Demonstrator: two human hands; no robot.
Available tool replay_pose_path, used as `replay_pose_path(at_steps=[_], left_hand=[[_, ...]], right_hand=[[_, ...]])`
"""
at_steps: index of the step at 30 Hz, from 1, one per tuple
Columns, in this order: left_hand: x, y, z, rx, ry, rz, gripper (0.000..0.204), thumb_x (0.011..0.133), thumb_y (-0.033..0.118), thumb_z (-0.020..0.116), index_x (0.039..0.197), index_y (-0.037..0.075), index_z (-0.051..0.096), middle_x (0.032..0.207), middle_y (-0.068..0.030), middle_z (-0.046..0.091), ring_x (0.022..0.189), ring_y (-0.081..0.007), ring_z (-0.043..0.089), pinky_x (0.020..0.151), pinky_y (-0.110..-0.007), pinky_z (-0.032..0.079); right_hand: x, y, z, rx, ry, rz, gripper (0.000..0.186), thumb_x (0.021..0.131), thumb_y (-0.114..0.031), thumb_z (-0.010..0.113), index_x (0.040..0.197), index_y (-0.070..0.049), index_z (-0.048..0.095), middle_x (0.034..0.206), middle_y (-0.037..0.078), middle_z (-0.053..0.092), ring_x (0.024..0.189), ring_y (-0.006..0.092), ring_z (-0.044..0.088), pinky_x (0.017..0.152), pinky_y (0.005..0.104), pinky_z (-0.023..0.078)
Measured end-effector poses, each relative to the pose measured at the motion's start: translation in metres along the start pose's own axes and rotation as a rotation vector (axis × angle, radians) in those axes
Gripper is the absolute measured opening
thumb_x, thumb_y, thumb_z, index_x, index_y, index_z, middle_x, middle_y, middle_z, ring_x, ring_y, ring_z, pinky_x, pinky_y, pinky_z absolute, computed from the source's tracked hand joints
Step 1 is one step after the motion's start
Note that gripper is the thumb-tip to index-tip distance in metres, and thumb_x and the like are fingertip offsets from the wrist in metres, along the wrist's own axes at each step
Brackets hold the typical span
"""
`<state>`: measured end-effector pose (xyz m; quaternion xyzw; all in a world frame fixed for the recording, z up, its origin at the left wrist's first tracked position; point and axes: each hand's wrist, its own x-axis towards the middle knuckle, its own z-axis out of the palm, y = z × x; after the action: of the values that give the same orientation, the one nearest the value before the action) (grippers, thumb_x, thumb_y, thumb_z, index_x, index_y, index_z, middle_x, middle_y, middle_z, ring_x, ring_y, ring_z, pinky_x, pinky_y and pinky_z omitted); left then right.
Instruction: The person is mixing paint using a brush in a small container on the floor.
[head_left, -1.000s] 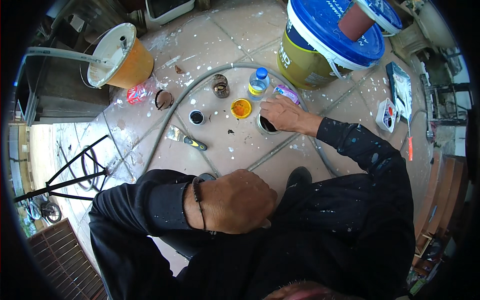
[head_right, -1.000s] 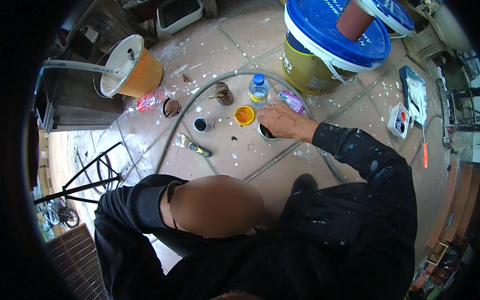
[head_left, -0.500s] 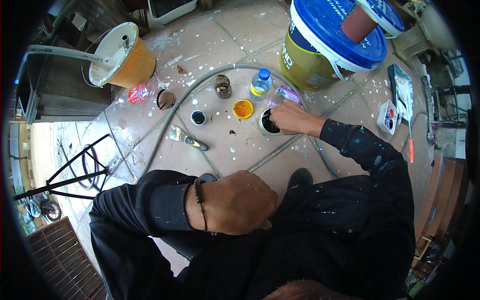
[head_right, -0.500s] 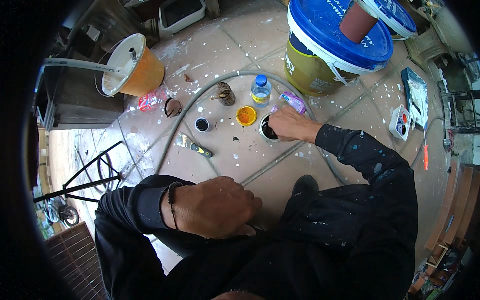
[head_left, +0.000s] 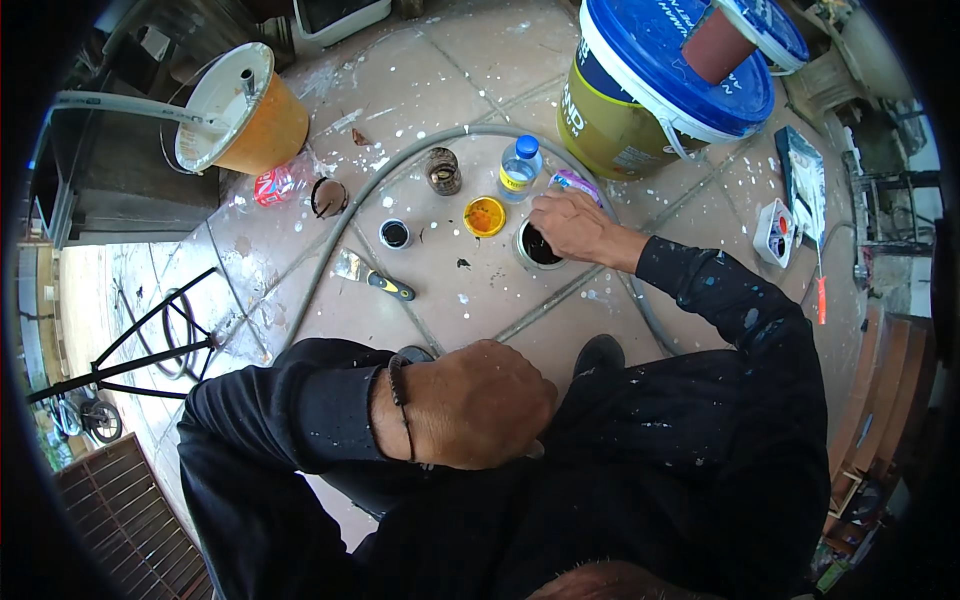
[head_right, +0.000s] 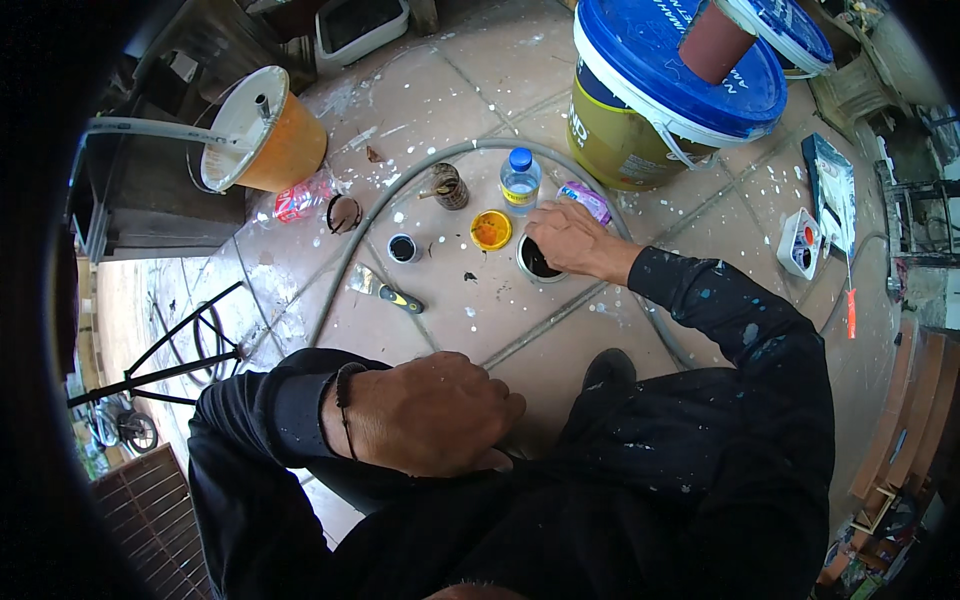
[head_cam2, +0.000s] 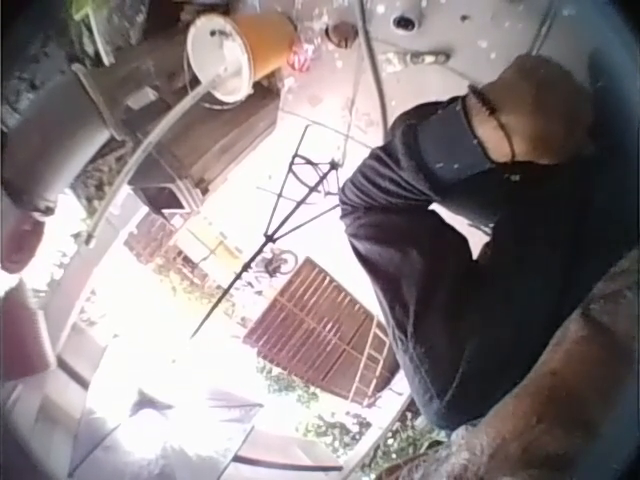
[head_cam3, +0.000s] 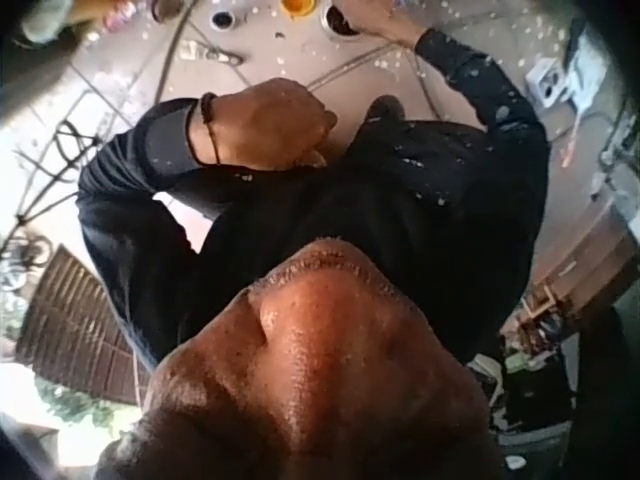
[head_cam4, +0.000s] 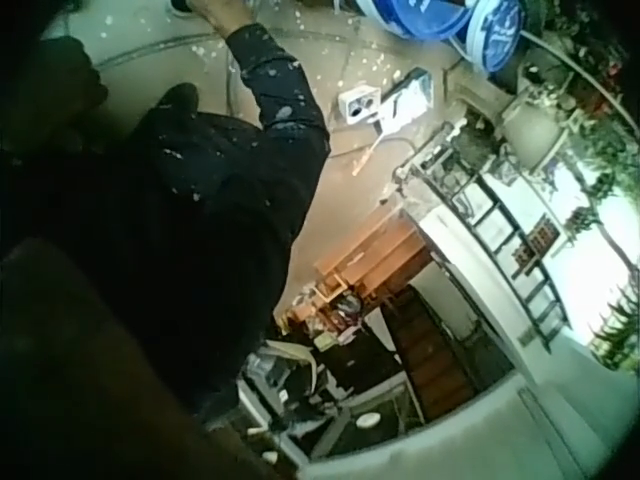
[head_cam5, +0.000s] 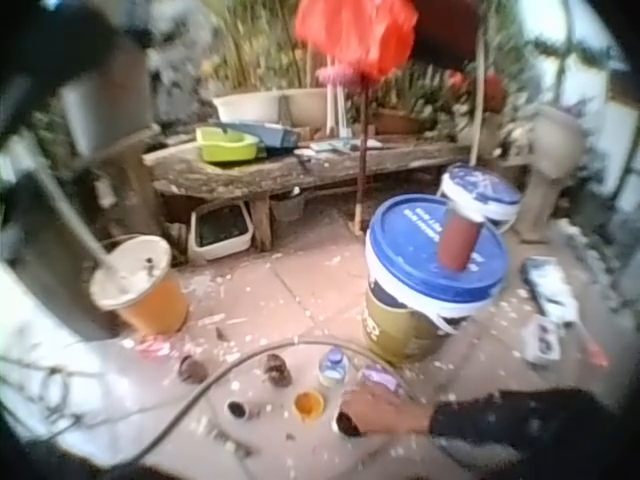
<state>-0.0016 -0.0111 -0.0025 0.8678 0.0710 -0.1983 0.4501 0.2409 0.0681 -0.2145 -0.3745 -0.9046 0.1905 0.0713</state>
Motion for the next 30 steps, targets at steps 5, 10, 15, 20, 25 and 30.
replay_pose_path(at_steps=[5, 10, 15, 20, 25, 30], left_hand=[[-0.003, -0.003, 0.005, 0.008, 0.052, 0.024, 0.046, 0.101, 0.037, 0.064, 0.111, -0.008, 0.061, 0.1, -0.0258, 0.07, 0.101, -0.0417, 0.07, 0.091, -0.047, 0.055], [-0.001, -0.001, 0.002, 0.032, 0.039, 0.014, 0.046, 0.1, 0.037, 0.064, 0.11, -0.008, 0.061, 0.1, -0.0257, 0.07, 0.101, -0.0414, 0.07, 0.091, -0.046, 0.055], [-0.004, -0.003, 0.005, 0.017, 0.061, 0.017, 0.046, 0.1, 0.037, 0.064, 0.111, -0.008, 0.061, 0.1, -0.0255, 0.07, 0.101, -0.0409, 0.07, 0.091, -0.046, 0.055], [-0.003, -0.003, 0.006, 0.022, 0.08, 0.029, 0.047, 0.101, 0.037, 0.064, 0.111, -0.008, 0.061, 0.1, -0.0256, 0.07, 0.101, -0.0412, 0.07, 0.091, -0.047, 0.055], [-0.003, 0.002, 0.003, 0.011, 0.097, -0.028, 0.037, 0.095, 0.033, 0.072, 0.106, -0.003, 0.072, 0.098, -0.0191, 0.074, 0.103, -0.036, 0.071, 0.094, -0.043, 0.055], [-0.003, -0.001, 0.002, 0.025, 0.03, 0.004, 0.048, 0.101, 0.038, 0.063, 0.111, -0.009, 0.061, 0.099, -0.0259, 0.071, 0.101, -0.0418, 0.07, 0.09, -0.047, 0.055]], right_hand=[[-0.002, -0.002, 0.003, -0.091, -0.409, 0.169, 0.014, 0.08, -0.01, 0.064, 0.08, -0.001, 0.075, 0.093, 0.019, 0.069, 0.096, 0.0367, 0.067, 0.085, 0.0462, 0.053], [0.001, 0.008, 0.0, -0.068, -0.025, 0.056, 0.013, 0.082, -0.009, 0.064, 0.086, 0.0, 0.073, 0.095, 0.019, 0.067, 0.103, 0.0365, 0.065, 0.088, 0.0446, 0.053], [-0.009, 0.012, 0.004, -0.205, -0.031, 0.054, 0.015, 0.085, -0.007, 0.062, 0.096, 0.0, 0.069, 0.099, 0.02, 0.067, 0.105, 0.0365, 0.065, 0.093, 0.0454, 0.054], [-0.012, -0.001, 0.01, -0.158, -0.214, -0.04, 0.014, 0.089, -0.005, 0.058, 0.096, 0.001, 0.068, 0.102, 0.02, 0.067, 0.107, 0.0368, 0.064, 0.095, 0.0468, 0.054], [-0.001, 0.009, 0.006, -0.144, -0.166, -0.088, 0.014, 0.089, -0.005, 0.059, 0.096, 0.0, 0.069, 0.1, 0.017, 0.068, 0.106, 0.0339, 0.065, 0.093, 0.0435, 0.055], [-0.002, 0.016, 0.002, -0.265, -0.143, -0.137, 0.014, 0.088, -0.007, 0.06, 0.096, -0.001, 0.07, 0.1, 0.014, 0.068, 0.105, 0.0298, 0.066, 0.09, 0.0404, 0.056]])
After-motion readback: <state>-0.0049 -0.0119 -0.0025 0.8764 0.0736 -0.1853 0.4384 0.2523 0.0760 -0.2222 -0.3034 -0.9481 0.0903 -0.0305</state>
